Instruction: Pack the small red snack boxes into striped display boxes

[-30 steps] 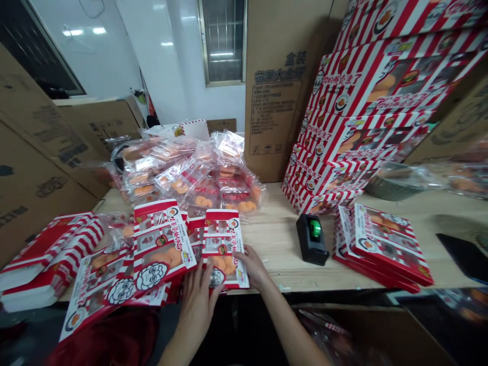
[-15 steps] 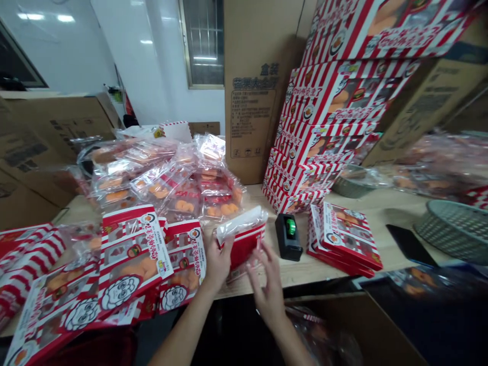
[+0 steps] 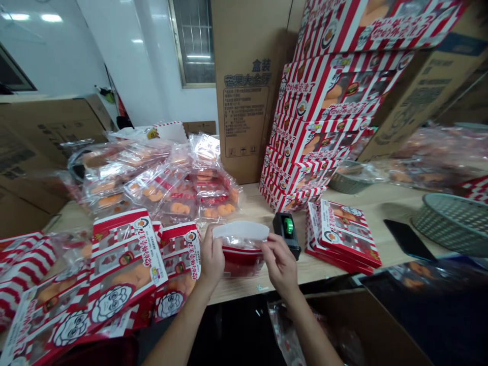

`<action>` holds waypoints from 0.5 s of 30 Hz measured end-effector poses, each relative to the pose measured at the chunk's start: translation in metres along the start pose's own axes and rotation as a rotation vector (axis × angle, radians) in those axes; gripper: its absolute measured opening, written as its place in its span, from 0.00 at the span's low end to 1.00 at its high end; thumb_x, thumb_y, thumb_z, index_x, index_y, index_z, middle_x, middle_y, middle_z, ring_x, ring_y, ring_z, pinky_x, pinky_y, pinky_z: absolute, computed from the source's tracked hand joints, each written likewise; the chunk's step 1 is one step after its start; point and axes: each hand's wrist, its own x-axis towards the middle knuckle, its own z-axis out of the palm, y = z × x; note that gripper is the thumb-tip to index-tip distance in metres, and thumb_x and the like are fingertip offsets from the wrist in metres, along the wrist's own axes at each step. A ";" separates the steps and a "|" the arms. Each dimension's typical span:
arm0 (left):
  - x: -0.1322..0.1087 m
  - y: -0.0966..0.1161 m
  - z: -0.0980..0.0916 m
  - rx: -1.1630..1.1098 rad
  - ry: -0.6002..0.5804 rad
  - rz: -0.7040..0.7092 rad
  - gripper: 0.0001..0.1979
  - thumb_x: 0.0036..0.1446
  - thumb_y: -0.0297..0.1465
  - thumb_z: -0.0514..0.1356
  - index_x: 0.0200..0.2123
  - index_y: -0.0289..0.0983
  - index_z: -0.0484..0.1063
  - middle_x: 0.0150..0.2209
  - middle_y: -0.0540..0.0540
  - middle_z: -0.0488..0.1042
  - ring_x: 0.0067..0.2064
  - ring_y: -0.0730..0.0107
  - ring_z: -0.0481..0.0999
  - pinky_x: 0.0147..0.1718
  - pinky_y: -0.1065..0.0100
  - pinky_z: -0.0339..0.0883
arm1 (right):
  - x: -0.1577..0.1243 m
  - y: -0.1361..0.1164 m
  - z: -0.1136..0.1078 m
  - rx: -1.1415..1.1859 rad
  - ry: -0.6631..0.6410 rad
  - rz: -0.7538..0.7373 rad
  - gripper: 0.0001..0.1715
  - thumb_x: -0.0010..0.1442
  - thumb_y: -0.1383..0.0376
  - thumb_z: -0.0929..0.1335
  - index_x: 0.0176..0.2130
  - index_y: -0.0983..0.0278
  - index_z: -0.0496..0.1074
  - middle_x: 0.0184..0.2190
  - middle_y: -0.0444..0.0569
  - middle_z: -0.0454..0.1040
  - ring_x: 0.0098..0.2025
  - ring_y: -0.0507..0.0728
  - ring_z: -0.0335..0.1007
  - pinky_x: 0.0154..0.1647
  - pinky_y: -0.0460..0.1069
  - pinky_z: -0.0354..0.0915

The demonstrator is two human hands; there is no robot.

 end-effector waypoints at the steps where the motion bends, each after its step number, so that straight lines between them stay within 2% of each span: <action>1: 0.001 0.004 -0.002 -0.018 -0.026 -0.017 0.14 0.49 0.28 0.50 0.37 0.37 0.71 0.36 0.48 0.73 0.41 0.65 0.70 0.46 0.65 0.60 | 0.003 -0.001 -0.001 0.034 -0.035 0.034 0.11 0.59 0.67 0.62 0.28 0.64 0.70 0.34 0.51 0.71 0.38 0.56 0.68 0.40 0.50 0.65; 3: 0.003 0.009 -0.008 -0.139 -0.111 -0.093 0.14 0.50 0.29 0.52 0.40 0.37 0.71 0.39 0.47 0.73 0.45 0.64 0.69 0.47 0.66 0.59 | 0.008 -0.003 -0.003 0.160 -0.087 0.141 0.08 0.60 0.66 0.62 0.31 0.63 0.70 0.35 0.50 0.71 0.38 0.55 0.69 0.40 0.49 0.65; 4: 0.004 0.011 -0.012 -0.244 -0.175 -0.148 0.15 0.50 0.31 0.53 0.42 0.37 0.70 0.41 0.47 0.73 0.47 0.63 0.68 0.48 0.65 0.59 | 0.010 -0.004 -0.003 0.256 -0.107 0.202 0.08 0.60 0.65 0.62 0.38 0.62 0.69 0.39 0.50 0.72 0.41 0.55 0.69 0.42 0.49 0.65; 6: 0.006 0.012 -0.022 -0.487 -0.321 -0.267 0.19 0.51 0.36 0.53 0.45 0.36 0.70 0.43 0.44 0.73 0.50 0.60 0.68 0.49 0.62 0.59 | 0.014 -0.005 -0.003 0.460 -0.152 0.303 0.23 0.60 0.64 0.62 0.55 0.55 0.57 0.51 0.50 0.66 0.51 0.54 0.64 0.49 0.50 0.62; 7: 0.008 0.013 -0.026 -0.591 -0.391 -0.322 0.20 0.51 0.38 0.54 0.45 0.34 0.70 0.43 0.43 0.74 0.50 0.58 0.68 0.50 0.61 0.59 | 0.015 -0.006 -0.004 0.530 -0.185 0.338 0.28 0.60 0.64 0.63 0.58 0.53 0.52 0.56 0.50 0.62 0.55 0.54 0.60 0.53 0.51 0.59; 8: 0.010 0.014 -0.030 -0.658 -0.453 -0.371 0.20 0.49 0.37 0.55 0.44 0.34 0.71 0.42 0.42 0.75 0.50 0.57 0.69 0.50 0.60 0.59 | 0.016 -0.006 -0.005 0.571 -0.219 0.363 0.28 0.60 0.64 0.63 0.58 0.53 0.52 0.57 0.49 0.60 0.57 0.54 0.58 0.55 0.52 0.56; 10: 0.014 0.016 -0.034 -0.667 -0.542 -0.434 0.18 0.45 0.33 0.59 0.41 0.34 0.74 0.39 0.42 0.76 0.48 0.56 0.70 0.49 0.59 0.59 | 0.019 -0.006 -0.006 0.598 -0.266 0.383 0.17 0.59 0.63 0.64 0.50 0.55 0.65 0.55 0.49 0.63 0.56 0.56 0.59 0.56 0.53 0.56; 12: 0.019 0.018 -0.033 -0.584 -0.602 -0.424 0.13 0.43 0.28 0.60 0.35 0.35 0.76 0.37 0.43 0.77 0.46 0.57 0.72 0.49 0.58 0.60 | 0.020 -0.006 -0.007 0.624 -0.277 0.374 0.06 0.56 0.62 0.67 0.37 0.58 0.71 0.52 0.49 0.66 0.53 0.58 0.63 0.53 0.54 0.59; 13: 0.021 0.019 -0.032 -0.544 -0.615 -0.387 0.10 0.43 0.26 0.59 0.31 0.35 0.77 0.37 0.43 0.77 0.45 0.57 0.72 0.48 0.58 0.60 | 0.021 -0.007 -0.007 0.630 -0.273 0.363 0.04 0.54 0.62 0.69 0.32 0.60 0.71 0.51 0.49 0.68 0.51 0.59 0.65 0.51 0.55 0.61; 15: 0.022 0.021 -0.030 -0.485 -0.609 -0.263 0.08 0.46 0.26 0.57 0.25 0.36 0.77 0.39 0.43 0.76 0.44 0.59 0.73 0.47 0.59 0.62 | 0.023 -0.009 -0.005 0.571 -0.265 0.348 0.09 0.51 0.60 0.71 0.26 0.62 0.69 0.49 0.51 0.69 0.48 0.60 0.68 0.48 0.55 0.63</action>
